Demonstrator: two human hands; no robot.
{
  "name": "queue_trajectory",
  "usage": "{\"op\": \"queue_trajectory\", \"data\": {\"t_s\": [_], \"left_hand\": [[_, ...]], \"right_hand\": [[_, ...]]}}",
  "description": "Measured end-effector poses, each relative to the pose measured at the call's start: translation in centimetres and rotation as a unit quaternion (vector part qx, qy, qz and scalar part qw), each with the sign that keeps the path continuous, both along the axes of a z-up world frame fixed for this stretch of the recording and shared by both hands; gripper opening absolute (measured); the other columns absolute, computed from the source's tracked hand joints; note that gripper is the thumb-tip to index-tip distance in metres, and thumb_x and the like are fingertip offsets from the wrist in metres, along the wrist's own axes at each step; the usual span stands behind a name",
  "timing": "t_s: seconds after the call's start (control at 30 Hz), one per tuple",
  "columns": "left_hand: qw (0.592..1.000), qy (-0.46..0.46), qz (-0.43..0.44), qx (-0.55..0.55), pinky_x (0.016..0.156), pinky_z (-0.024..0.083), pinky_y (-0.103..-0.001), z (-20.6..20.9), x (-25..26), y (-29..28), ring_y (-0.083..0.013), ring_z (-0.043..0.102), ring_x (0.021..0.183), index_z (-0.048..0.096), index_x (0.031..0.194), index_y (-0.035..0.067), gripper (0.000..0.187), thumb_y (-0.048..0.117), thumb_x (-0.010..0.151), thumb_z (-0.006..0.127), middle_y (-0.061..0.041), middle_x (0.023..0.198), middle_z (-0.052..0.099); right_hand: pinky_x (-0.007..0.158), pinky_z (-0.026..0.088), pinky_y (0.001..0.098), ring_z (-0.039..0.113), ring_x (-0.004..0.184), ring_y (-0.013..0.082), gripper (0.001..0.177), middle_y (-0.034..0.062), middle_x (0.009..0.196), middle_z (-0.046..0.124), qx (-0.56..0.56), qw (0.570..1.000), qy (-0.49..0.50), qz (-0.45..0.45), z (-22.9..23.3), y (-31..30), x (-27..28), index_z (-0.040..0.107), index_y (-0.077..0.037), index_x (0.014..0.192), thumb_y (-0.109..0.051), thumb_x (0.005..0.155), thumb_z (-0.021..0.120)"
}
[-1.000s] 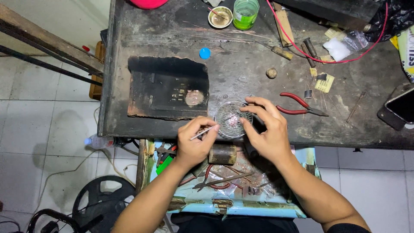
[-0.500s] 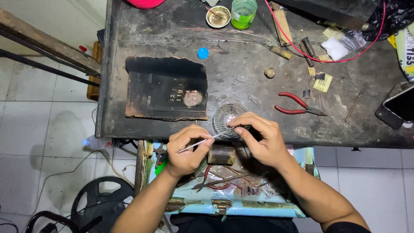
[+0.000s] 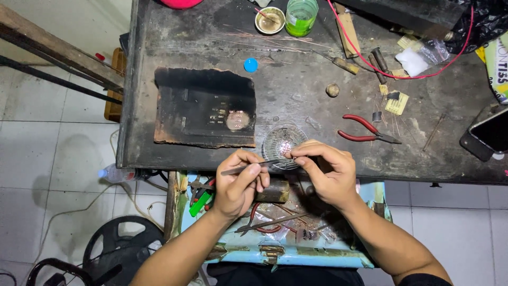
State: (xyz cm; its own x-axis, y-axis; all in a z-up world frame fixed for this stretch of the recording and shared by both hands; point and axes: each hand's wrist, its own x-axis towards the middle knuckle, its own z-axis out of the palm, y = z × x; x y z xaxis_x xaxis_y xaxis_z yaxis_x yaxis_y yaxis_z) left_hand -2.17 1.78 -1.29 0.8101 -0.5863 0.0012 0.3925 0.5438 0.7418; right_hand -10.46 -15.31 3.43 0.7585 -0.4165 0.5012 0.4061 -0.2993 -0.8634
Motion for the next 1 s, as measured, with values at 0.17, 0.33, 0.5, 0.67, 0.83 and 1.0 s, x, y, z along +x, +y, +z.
{"op": "queue_trajectory", "data": {"t_s": [0.17,0.33,0.5,0.67,0.83,1.0], "left_hand": [[0.999,0.039,-0.007,0.005,0.044,0.056,-0.023,-0.5,-0.3,0.0,-0.0234,0.069,0.059,0.056,0.097,-0.006,0.015,0.004,0.094,0.066,-0.025,0.082,0.065],[0.998,0.058,-0.013,0.003,0.046,0.058,-0.025,-1.0,-0.4,0.0,-0.0258,0.069,0.060,0.056,0.099,-0.008,0.016,0.003,0.094,0.066,-0.028,0.084,0.065],[0.998,0.058,-0.011,0.008,0.048,0.059,-0.024,-1.1,-0.3,-0.1,-0.0255,0.070,0.062,0.057,0.101,-0.007,0.016,0.005,0.095,0.066,-0.026,0.085,0.065],[0.997,0.070,-0.016,0.010,0.048,0.059,-0.024,-1.3,-0.3,-0.2,-0.0255,0.070,0.062,0.057,0.101,-0.007,0.017,0.006,0.095,0.067,-0.027,0.085,0.065],[0.996,0.081,-0.015,0.016,0.049,0.059,-0.024,-1.4,-0.2,-0.3,-0.0244,0.070,0.062,0.059,0.101,-0.007,0.017,0.006,0.095,0.068,-0.026,0.085,0.067],[0.996,0.087,-0.011,0.030,0.048,0.059,-0.024,-1.2,0.5,-0.2,-0.0235,0.069,0.060,0.061,0.099,-0.007,0.016,0.006,0.094,0.069,-0.025,0.084,0.068]], "right_hand": [[0.070,0.059,0.0408,0.070,0.067,0.0300,0.001,0.0183,0.079,0.075,0.004,1.000,-0.009,-0.003,0.1,0.3,0.1,0.074,0.008,0.089,0.006,0.089,0.074],[0.067,0.059,0.0396,0.070,0.066,0.0296,0.001,0.0184,0.077,0.075,0.002,1.000,-0.010,0.000,0.4,0.4,0.2,0.074,0.008,0.088,0.008,0.087,0.074],[0.066,0.059,0.0395,0.070,0.064,0.0297,0.003,0.0187,0.077,0.075,-0.008,1.000,-0.018,-0.007,-0.5,0.2,0.0,0.074,0.008,0.086,0.009,0.085,0.076],[0.064,0.059,0.0382,0.068,0.062,0.0292,0.002,0.0173,0.075,0.075,-0.023,0.999,-0.023,-0.004,-0.3,0.2,0.1,0.074,0.008,0.087,0.009,0.087,0.075],[0.064,0.059,0.0379,0.069,0.062,0.0292,0.002,0.0179,0.077,0.076,-0.038,0.999,-0.025,-0.007,-0.4,0.2,0.2,0.074,0.008,0.086,0.009,0.086,0.075],[0.069,0.059,0.0401,0.073,0.074,0.0329,0.016,0.0196,0.086,0.077,-0.066,0.998,-0.005,-0.021,0.2,0.3,0.4,0.073,0.008,0.096,0.003,0.083,0.081]]}}
